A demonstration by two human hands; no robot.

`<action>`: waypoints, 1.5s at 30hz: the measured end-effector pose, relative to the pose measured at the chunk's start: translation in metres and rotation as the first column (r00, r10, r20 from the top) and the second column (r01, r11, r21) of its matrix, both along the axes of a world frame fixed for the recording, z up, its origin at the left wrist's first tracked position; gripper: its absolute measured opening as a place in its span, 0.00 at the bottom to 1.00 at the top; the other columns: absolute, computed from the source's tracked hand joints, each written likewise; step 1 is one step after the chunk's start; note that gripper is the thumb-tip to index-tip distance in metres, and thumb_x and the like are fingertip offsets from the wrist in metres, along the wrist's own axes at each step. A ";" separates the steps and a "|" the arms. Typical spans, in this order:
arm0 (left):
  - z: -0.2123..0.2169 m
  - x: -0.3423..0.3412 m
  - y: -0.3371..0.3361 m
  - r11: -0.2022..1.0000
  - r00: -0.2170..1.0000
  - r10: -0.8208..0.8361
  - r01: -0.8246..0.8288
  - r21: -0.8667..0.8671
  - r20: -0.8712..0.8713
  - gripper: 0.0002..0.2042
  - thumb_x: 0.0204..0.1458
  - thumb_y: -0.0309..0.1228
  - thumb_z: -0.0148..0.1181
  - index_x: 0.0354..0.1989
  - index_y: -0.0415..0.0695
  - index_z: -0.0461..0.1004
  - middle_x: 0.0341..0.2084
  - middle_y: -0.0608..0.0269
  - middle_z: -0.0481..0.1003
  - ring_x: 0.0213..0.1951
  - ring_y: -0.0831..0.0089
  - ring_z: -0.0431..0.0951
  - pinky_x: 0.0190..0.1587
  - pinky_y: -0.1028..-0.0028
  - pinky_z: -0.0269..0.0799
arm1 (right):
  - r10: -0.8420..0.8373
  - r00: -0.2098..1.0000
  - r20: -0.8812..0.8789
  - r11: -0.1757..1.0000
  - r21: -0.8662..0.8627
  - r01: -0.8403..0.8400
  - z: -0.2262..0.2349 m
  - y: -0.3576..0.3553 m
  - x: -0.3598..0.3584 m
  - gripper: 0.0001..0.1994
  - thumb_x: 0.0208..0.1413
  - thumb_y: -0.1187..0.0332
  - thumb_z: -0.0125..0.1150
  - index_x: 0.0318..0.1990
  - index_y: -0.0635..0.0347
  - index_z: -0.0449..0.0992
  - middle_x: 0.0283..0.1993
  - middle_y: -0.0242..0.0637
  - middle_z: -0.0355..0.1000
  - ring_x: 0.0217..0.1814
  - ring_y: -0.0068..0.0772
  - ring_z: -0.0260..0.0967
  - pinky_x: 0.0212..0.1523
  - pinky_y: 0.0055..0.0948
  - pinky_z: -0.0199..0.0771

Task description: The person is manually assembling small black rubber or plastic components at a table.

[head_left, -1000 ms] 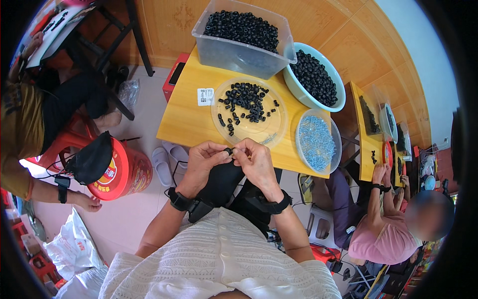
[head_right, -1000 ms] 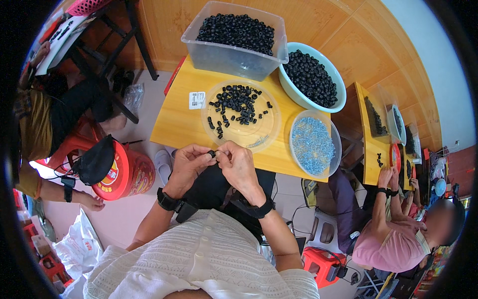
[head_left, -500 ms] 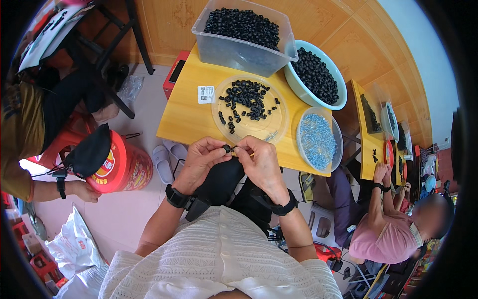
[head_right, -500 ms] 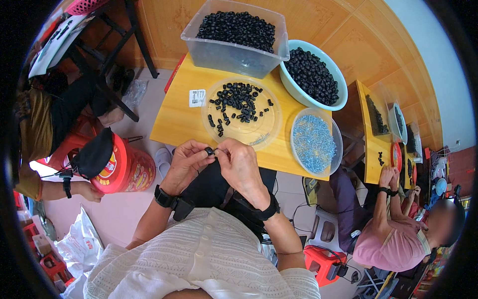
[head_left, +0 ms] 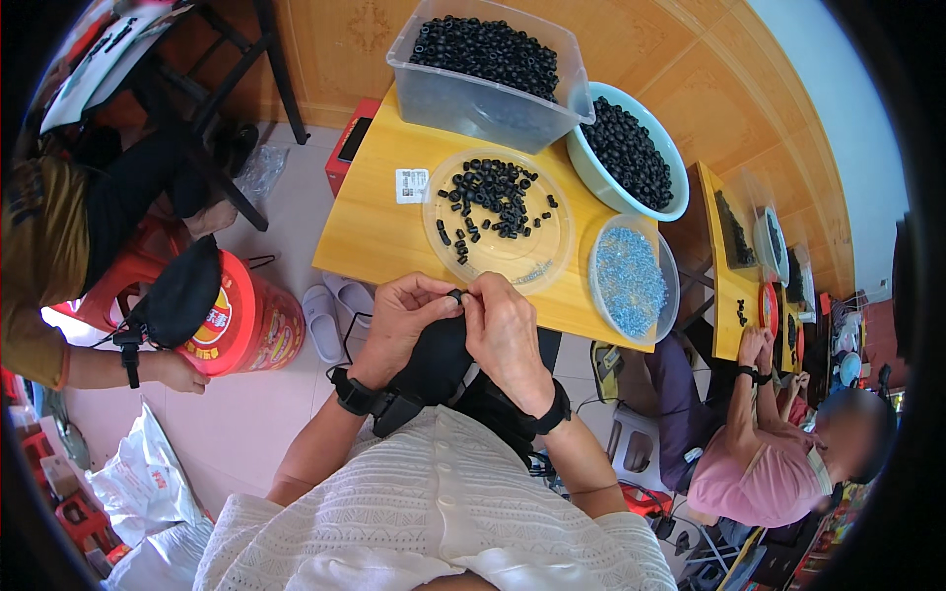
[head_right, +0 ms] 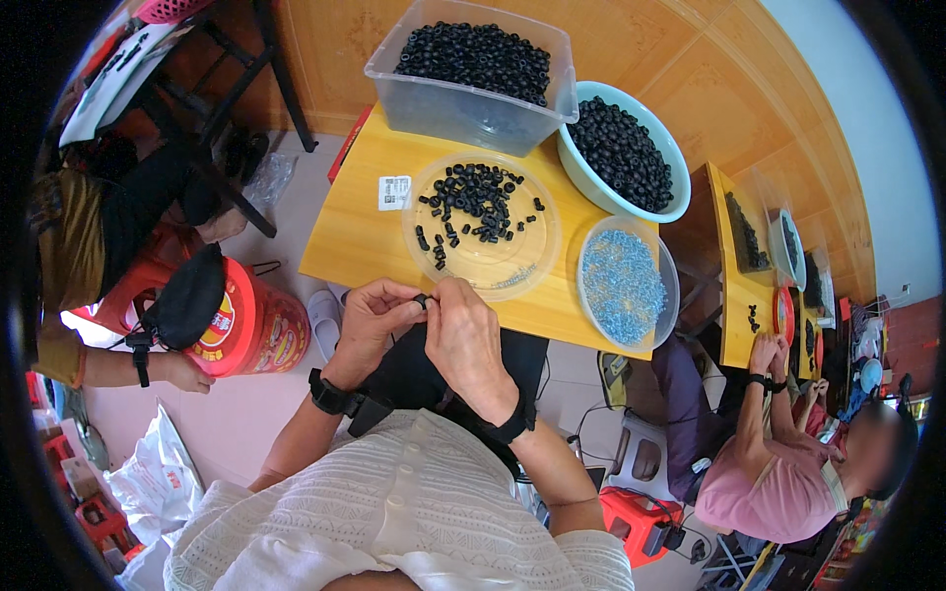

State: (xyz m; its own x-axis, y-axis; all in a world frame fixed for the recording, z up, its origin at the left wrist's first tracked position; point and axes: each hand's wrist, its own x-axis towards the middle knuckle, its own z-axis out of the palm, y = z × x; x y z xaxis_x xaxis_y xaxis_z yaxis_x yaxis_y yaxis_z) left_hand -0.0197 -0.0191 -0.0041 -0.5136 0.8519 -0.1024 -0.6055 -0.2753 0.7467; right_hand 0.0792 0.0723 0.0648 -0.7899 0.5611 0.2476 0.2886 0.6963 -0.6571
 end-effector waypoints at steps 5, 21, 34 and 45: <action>0.002 0.006 0.001 0.992 0.976 0.113 -0.123 -0.040 -0.186 0.08 0.47 0.18 0.58 0.37 0.35 0.73 0.33 0.58 0.76 0.35 0.76 0.77 0.41 0.77 0.74 | -0.026 1.000 -0.006 1.000 0.006 0.026 -0.009 0.001 -0.002 0.03 0.47 0.79 0.53 0.29 0.67 0.66 0.27 0.53 0.66 0.30 0.57 0.67 0.29 0.44 0.67; -0.010 0.018 0.003 0.937 0.923 0.282 -0.323 -0.133 -0.262 0.05 0.46 0.15 0.57 0.32 0.33 0.73 0.29 0.60 0.76 0.31 0.78 0.76 0.38 0.81 0.73 | -0.025 0.999 -0.021 1.000 0.010 0.025 -0.036 -0.004 -0.008 0.03 0.46 0.80 0.51 0.29 0.68 0.65 0.27 0.54 0.65 0.31 0.58 0.66 0.30 0.47 0.66; -0.014 0.026 0.010 0.904 0.908 0.346 -0.390 -0.175 -0.237 0.05 0.47 0.18 0.58 0.33 0.36 0.74 0.29 0.63 0.76 0.31 0.80 0.74 0.36 0.82 0.70 | -0.092 0.987 -0.133 0.996 -0.006 0.092 -0.057 -0.006 -0.008 0.08 0.40 0.79 0.58 0.29 0.65 0.65 0.24 0.48 0.65 0.28 0.52 0.65 0.27 0.42 0.65; 0.001 0.005 0.000 0.947 0.972 0.011 -0.085 -0.310 -0.234 0.08 0.53 0.25 0.54 0.39 0.35 0.72 0.31 0.62 0.75 0.31 0.80 0.74 0.36 0.81 0.71 | 0.009 0.996 -0.093 0.996 0.092 0.000 -0.040 -0.002 0.002 0.09 0.41 0.77 0.58 0.30 0.64 0.65 0.28 0.46 0.64 0.31 0.52 0.66 0.28 0.43 0.66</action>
State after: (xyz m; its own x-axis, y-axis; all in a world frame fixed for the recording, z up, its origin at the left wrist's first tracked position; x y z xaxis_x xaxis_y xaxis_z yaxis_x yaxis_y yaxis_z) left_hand -0.0148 -0.0190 -0.0032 -0.5943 0.7680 -0.2387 -0.4024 -0.0269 0.9151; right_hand 0.0812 0.0708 0.0246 -0.7634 0.5289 0.3709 0.2258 0.7564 -0.6139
